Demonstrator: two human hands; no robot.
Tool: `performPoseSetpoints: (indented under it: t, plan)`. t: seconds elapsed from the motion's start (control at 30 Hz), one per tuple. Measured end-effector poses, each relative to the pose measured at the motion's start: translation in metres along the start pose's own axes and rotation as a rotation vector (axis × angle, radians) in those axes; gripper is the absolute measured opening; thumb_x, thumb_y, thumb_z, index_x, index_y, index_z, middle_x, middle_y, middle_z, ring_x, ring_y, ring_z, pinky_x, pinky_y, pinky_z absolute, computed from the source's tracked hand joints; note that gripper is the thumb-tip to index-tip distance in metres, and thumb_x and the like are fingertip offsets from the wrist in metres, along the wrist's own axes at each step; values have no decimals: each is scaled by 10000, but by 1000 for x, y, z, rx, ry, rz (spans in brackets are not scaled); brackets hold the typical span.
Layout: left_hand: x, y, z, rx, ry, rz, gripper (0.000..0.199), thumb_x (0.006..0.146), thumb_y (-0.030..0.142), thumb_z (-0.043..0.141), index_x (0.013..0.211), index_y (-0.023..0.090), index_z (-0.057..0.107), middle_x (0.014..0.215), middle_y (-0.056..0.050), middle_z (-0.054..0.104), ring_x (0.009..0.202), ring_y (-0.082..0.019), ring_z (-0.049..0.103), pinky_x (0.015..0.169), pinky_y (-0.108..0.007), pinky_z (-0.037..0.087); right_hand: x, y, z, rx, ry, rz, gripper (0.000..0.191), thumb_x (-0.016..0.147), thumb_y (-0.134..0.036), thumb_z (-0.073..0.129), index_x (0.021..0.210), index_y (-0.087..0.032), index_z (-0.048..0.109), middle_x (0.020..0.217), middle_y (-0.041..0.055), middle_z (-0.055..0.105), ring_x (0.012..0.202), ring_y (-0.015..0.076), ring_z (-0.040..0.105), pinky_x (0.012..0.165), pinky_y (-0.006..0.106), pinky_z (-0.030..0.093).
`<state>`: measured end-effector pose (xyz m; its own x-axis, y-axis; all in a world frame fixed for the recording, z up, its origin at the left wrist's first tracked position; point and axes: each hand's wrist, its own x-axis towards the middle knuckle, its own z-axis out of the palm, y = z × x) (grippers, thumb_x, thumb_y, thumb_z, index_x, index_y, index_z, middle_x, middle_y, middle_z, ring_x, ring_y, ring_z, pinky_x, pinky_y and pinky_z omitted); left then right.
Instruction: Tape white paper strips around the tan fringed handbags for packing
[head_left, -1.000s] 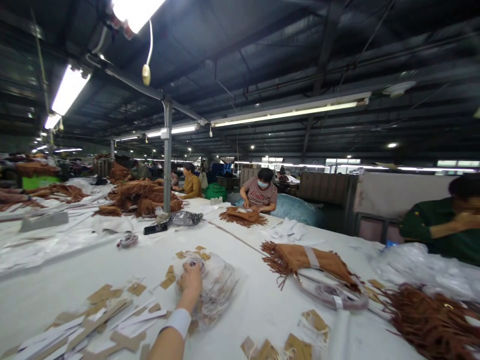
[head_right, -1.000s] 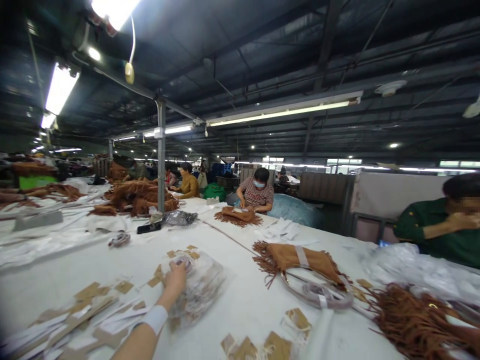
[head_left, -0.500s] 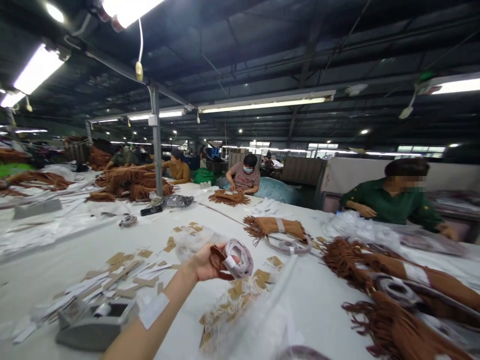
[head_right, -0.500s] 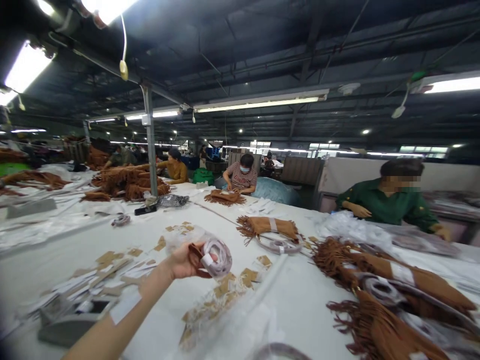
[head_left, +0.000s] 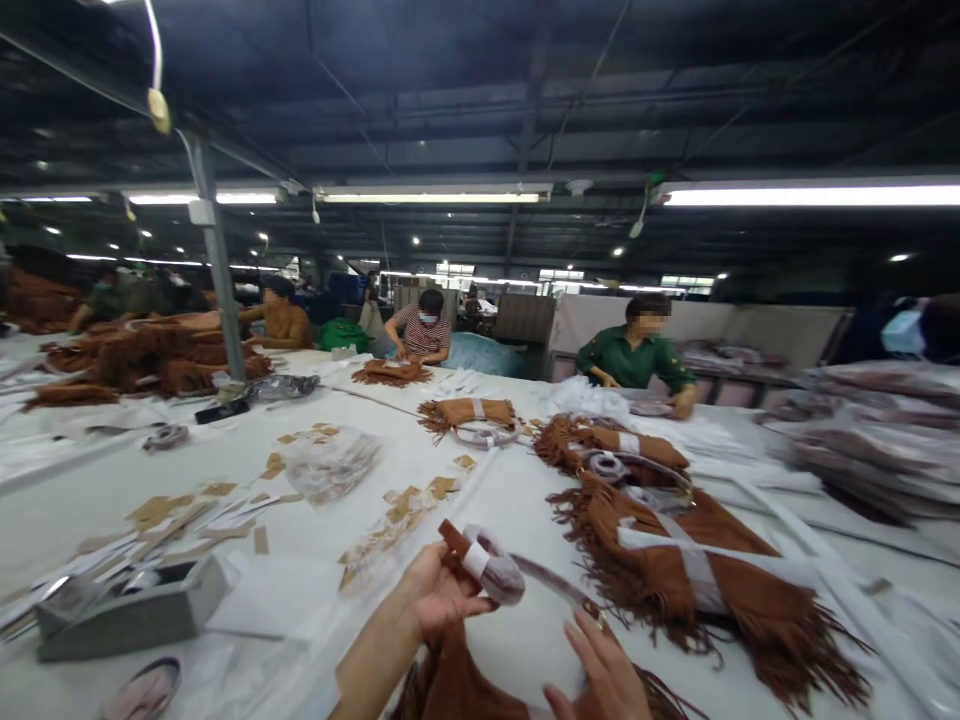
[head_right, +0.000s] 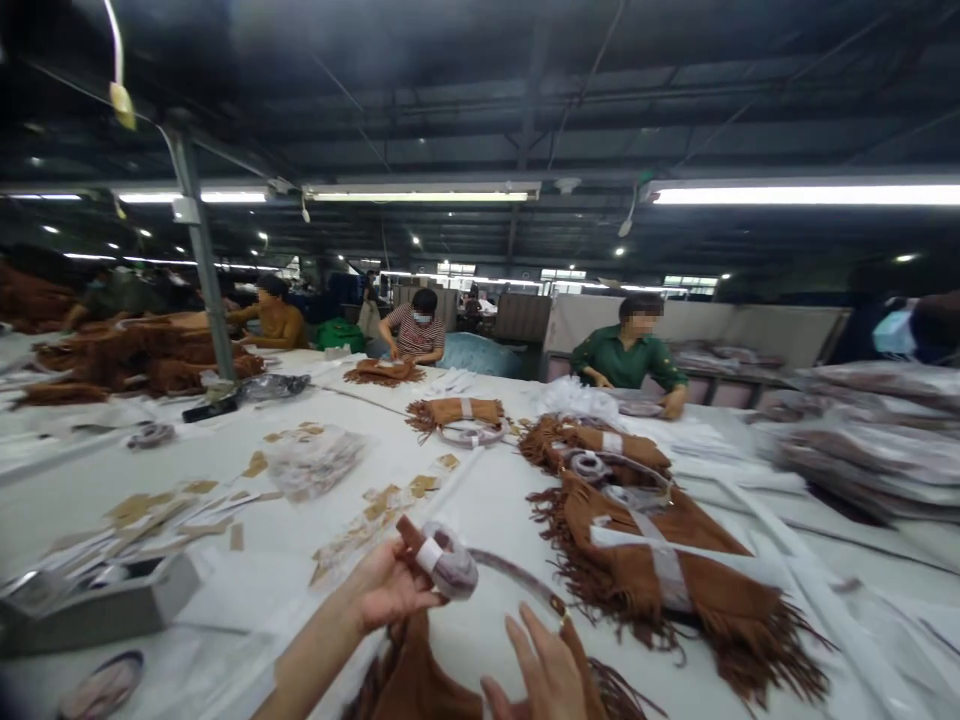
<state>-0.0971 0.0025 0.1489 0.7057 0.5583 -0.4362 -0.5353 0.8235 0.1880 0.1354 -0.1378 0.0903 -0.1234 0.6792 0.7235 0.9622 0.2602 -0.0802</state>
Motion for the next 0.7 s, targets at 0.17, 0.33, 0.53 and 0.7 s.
performPoseSetpoints:
  t: [0.17, 0.33, 0.53, 0.7]
  plan:
    - [36, -84, -27, -141, 51, -74, 157, 860, 189, 471, 851, 83, 587, 747, -114, 667, 698, -237, 648, 733, -412, 523, 16, -29, 0, 98, -201, -110, 496, 902, -306, 538, 1384, -268, 430, 1313, 111, 559, 1145, 272, 575, 920, 416, 542]
    - [47, -107, -47, -101, -63, -107, 162, 828, 120, 444, 877, 91, 596, 794, -113, 669, 796, -240, 657, 783, -389, 516, -9, -17, 7, 365, -394, 43, 426, 887, -282, 558, 1308, -240, 510, 1211, 100, 629, 1107, 232, 601, 933, 317, 526]
    - [76, -66, -65, 1098, 66, 226, 276, 865, 361, 447, 816, 137, 599, 822, -125, 655, 738, -232, 647, 733, -387, 513, 13, 12, 18, 376, -447, 501, 344, 880, -333, 453, 1181, -213, 569, 1148, 98, 647, 1075, 247, 600, 945, 370, 498]
    - [132, -12, -65, 1524, 187, 601, 326, 782, 260, 577, 1099, 188, 592, 1177, -129, 570, 1179, -296, 468, 1057, -445, 292, 41, 57, 52, 364, -630, 516, 348, 894, -370, 389, 1116, -194, 591, 1094, 96, 657, 1039, 250, 590, 948, 397, 458]
